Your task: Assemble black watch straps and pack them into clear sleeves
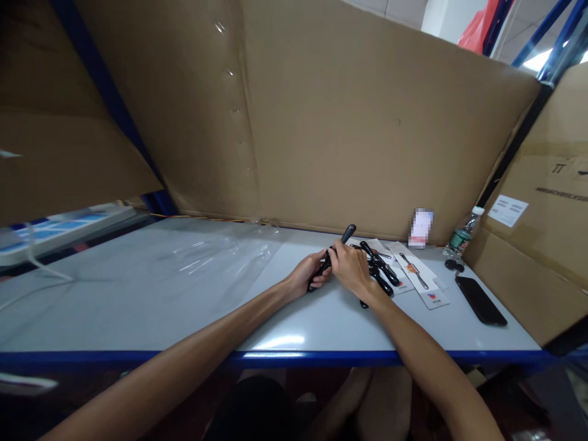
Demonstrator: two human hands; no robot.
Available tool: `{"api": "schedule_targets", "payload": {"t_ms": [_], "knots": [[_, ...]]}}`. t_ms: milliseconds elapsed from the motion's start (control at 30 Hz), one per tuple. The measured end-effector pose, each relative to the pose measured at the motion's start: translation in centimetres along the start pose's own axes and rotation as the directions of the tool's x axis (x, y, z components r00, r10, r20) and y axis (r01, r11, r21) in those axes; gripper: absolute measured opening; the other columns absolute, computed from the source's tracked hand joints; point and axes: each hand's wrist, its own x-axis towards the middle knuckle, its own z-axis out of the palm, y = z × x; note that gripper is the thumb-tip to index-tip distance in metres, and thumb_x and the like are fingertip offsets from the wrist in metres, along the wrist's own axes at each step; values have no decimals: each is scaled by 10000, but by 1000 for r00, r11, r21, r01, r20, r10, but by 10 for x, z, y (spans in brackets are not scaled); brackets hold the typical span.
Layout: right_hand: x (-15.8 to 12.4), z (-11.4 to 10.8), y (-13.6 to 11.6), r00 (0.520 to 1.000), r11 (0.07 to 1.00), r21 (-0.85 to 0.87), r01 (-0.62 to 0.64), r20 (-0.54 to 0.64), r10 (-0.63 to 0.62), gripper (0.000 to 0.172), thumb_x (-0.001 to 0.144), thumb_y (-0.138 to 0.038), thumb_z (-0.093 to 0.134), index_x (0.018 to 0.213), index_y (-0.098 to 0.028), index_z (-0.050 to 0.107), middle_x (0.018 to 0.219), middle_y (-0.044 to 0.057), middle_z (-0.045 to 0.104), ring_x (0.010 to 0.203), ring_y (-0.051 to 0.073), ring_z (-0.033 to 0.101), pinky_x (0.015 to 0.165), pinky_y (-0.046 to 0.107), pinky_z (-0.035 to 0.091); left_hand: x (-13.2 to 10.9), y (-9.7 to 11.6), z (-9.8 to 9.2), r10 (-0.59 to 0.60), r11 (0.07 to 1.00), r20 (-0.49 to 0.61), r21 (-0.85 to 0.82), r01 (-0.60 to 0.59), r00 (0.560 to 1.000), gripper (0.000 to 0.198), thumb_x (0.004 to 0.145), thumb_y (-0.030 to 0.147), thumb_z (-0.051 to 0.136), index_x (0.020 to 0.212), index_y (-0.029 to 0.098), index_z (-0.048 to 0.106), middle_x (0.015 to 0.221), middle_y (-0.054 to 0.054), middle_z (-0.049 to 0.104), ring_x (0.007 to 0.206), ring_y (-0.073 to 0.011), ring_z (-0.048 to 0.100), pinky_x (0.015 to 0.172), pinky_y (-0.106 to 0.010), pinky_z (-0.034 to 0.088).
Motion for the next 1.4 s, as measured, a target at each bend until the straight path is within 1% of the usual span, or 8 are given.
{"api": "schedule_targets", "payload": {"t_ms": [133,300,433,633,767,933,1267,1400], "knots": [[1,-4,5,998,997,-38,66,-7,-66,265,1021,-438,527,1002,-197,636,921,56,752,804,190,676,658,267,319,-1,0,2,28,999,-3,15,-28,1000,334,1006,421,398,785,184,481,549,31,453,357,-49,268,363,-168,160],[3,-5,12,991,990,-54,129,27,-128,217,1008,-393,562,1003,-193,643,963,59,748,815,186,668,672,268,326,1,0,0,1,1000,3,-23,-1,1000,379,1006,471,402,774,181,476,552,30,452,366,-44,258,364,-166,157],[3,-6,6,996,992,-88,87,43,-83,253,1051,-371,491,987,-183,647,982,68,754,852,193,684,678,272,337,2,-1,0,1,1000,4,-14,-1,1000,411,1011,485,391,747,179,464,554,25,455,370,-41,267,365,-166,161],[2,-9,-5,992,985,-171,-22,115,42,308,1080,-372,399,1071,-174,635,1007,99,762,862,217,704,671,275,350,1,-2,1,50,999,15,-5,-50,999,360,1008,456,404,791,181,485,553,29,456,362,-49,276,366,-174,154],[3,-8,-8,986,978,-197,-73,133,101,320,1083,-383,372,1099,-182,620,1005,103,765,871,231,713,671,276,360,1,-2,2,64,998,5,8,-64,998,395,981,524,458,790,181,500,544,28,463,356,-50,288,365,-178,153],[3,-9,-8,985,985,-159,-64,149,88,314,1082,-395,363,1082,-198,607,971,78,769,871,223,720,677,264,367,0,-1,1,81,997,-28,16,-80,996,464,917,623,537,772,184,510,529,29,468,348,-50,299,363,-185,159],[0,-7,-16,978,975,-206,-80,172,117,363,1092,-364,268,1148,-184,577,1042,120,760,916,232,718,727,268,402,-1,-4,3,159,987,-54,32,-158,986,518,797,681,655,725,198,483,490,38,461,332,-47,295,351,-187,137],[-2,-5,-14,989,990,-133,-52,129,69,345,1091,-347,278,1125,-188,582,1015,94,765,892,212,716,700,257,377,-1,-5,2,152,988,-76,37,-149,985,537,783,704,646,708,197,488,480,38,460,325,-50,301,345,-192,147]]}}
